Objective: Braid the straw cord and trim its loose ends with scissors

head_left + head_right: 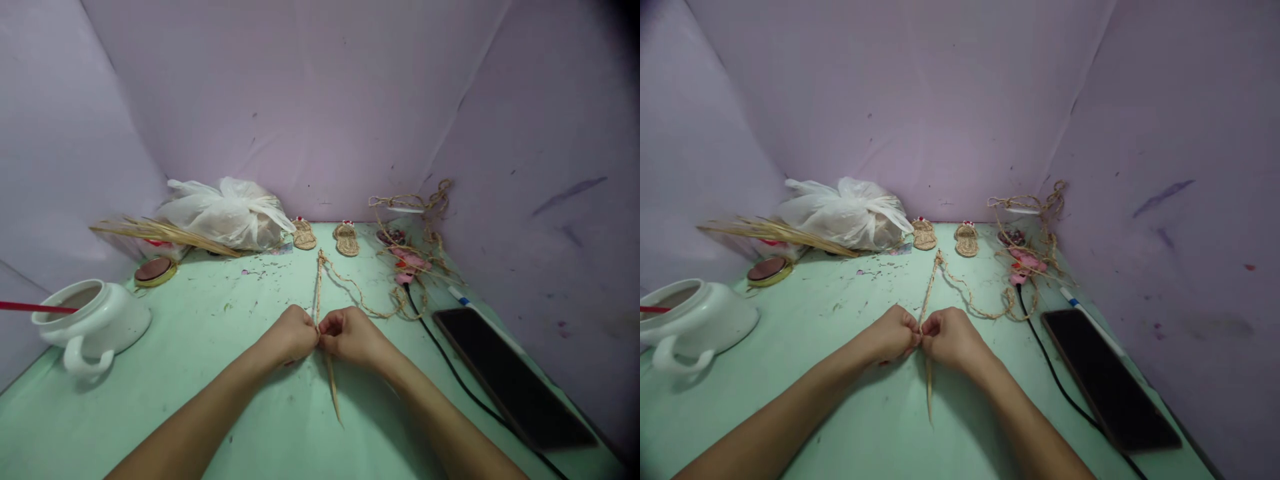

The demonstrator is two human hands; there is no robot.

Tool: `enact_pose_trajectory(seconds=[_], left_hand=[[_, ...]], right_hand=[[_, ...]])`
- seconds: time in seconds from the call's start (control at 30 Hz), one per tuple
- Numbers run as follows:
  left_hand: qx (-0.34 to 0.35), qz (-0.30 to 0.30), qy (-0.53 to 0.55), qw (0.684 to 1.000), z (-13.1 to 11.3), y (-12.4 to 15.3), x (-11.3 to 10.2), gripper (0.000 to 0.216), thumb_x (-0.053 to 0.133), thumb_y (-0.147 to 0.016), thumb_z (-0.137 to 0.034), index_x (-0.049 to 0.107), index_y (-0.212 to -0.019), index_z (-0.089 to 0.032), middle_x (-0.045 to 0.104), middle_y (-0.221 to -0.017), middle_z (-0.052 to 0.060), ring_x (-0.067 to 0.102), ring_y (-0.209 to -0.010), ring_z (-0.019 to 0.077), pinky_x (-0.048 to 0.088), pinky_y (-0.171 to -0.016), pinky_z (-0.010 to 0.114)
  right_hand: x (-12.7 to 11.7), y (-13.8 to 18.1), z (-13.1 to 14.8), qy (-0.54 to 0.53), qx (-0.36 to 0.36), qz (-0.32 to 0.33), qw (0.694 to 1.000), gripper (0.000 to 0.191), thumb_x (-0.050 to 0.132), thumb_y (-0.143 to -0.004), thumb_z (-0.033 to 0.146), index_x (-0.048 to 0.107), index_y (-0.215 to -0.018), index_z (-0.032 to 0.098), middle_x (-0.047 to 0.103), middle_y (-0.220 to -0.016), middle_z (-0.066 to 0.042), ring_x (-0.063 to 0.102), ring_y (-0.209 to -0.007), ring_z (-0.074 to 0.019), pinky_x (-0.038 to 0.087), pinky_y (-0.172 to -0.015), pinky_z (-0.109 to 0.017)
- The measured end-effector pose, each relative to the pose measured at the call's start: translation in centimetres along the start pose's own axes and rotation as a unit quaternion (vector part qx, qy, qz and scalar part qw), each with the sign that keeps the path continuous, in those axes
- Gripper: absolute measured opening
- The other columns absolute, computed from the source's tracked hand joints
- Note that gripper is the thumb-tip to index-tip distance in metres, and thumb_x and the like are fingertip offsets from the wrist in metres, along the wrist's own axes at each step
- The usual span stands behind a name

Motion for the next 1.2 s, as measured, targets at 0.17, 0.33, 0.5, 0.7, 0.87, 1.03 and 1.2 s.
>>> enact_pose_trajectory(seconds=[0.17,0.33,0.5,0.7,0.87,1.03,1.2], left_hand=[[0.013,-0.042,-0.054,0.998,0.1,-0.1,-0.1,0.022,0.049,-0.083,-0.032,0.055,-0.081,-0.011,0.053,-0.068,-0.003,0.049,-0.052,0.0064,0.041,-0.044,0.019],[0.048,-0.04,-0.058,0.996,-0.8,0.4,-0.2,0.021,0.05,-0.082,-0.028,0.052,-0.068,-0.012,0.042,-0.052,-0.007,0.035,-0.039,0.003,0.029,-0.036,0.016],[0.113,-0.072,-0.044,0.99,-1.7,0.9,-0.4,0.03,0.055,-0.065,-0.009,0.038,-0.042,-0.015,0.021,-0.038,-0.009,0.022,-0.038,0.0037,0.015,-0.037,0.021],[0.092,-0.077,-0.028,0.992,-1.1,0.8,0.4,0.028,0.055,-0.075,-0.023,0.045,-0.051,-0.013,0.031,-0.045,-0.008,0.029,-0.039,0.0033,0.021,-0.036,0.017],[0.048,-0.024,0.008,0.999,-0.9,1.3,0.9,0.022,0.047,-0.084,-0.031,0.055,-0.083,-0.011,0.055,-0.07,-0.002,0.049,-0.051,0.0058,0.041,-0.044,0.019],[0.072,0.004,0.067,0.995,-0.9,1.6,-0.6,0.02,0.051,-0.079,-0.027,0.053,-0.065,-0.012,0.037,-0.044,-0.009,0.026,-0.032,0.0016,0.02,-0.03,0.015],[0.097,0.074,0.141,0.982,-0.5,1.4,-2.3,0.01,0.054,-0.061,-0.023,0.056,-0.061,-0.014,0.029,-0.036,-0.01,0.017,-0.028,0.0027,0.009,-0.027,0.018]], right_hand=[[-0.8,0.9,1.4,0.131,-0.037,-0.05,0.989,0.015,0.051,-0.057,0.014,0.065,-0.063,0.017,0.064,-0.056,-0.002,0.053,-0.053,-0.0129,0.032,-0.047,-0.022],[-1.2,1.2,2.0,0.19,-0.049,-0.043,0.98,0.015,0.052,-0.06,0.019,0.066,-0.064,0.017,0.066,-0.057,-0.003,0.055,-0.053,-0.0135,0.032,-0.045,-0.021],[-1.3,1.3,2.0,0.241,-0.056,-0.036,0.968,0.017,0.051,-0.061,0.019,0.067,-0.061,0.019,0.066,-0.056,-0.003,0.056,-0.053,-0.0137,0.032,-0.045,-0.021],[-1.5,2.5,3.1,0.317,-0.053,-0.073,0.944,0.015,0.053,-0.056,0.016,0.067,-0.054,0.019,0.066,-0.055,-0.009,0.056,-0.052,-0.0193,0.027,-0.044,-0.026],[-0.8,3.0,4.3,0.314,-0.077,-0.057,0.944,0.015,0.054,-0.056,0.013,0.067,-0.054,0.019,0.065,-0.052,-0.005,0.053,-0.048,-0.0158,0.026,-0.043,-0.025],[-0.7,2.9,4.6,0.215,-0.123,0.002,0.969,0.016,0.055,-0.069,0.024,0.068,-0.06,0.019,0.063,-0.05,0.001,0.053,-0.047,-0.0125,0.032,-0.042,-0.021],[-2.4,2.7,6.0,0.118,-0.303,-0.11,0.939,0.025,0.048,-0.078,0.019,0.066,-0.096,0.019,0.065,-0.104,-0.008,0.057,-0.094,-0.0194,0.043,-0.081,-0.031]])
Point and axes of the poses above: each hand's wrist, its own y-axis away from the middle knuckle, its own x-axis out of the palm, z = x × y, the point moved 8 cm from there along -y, towards the middle knuckle
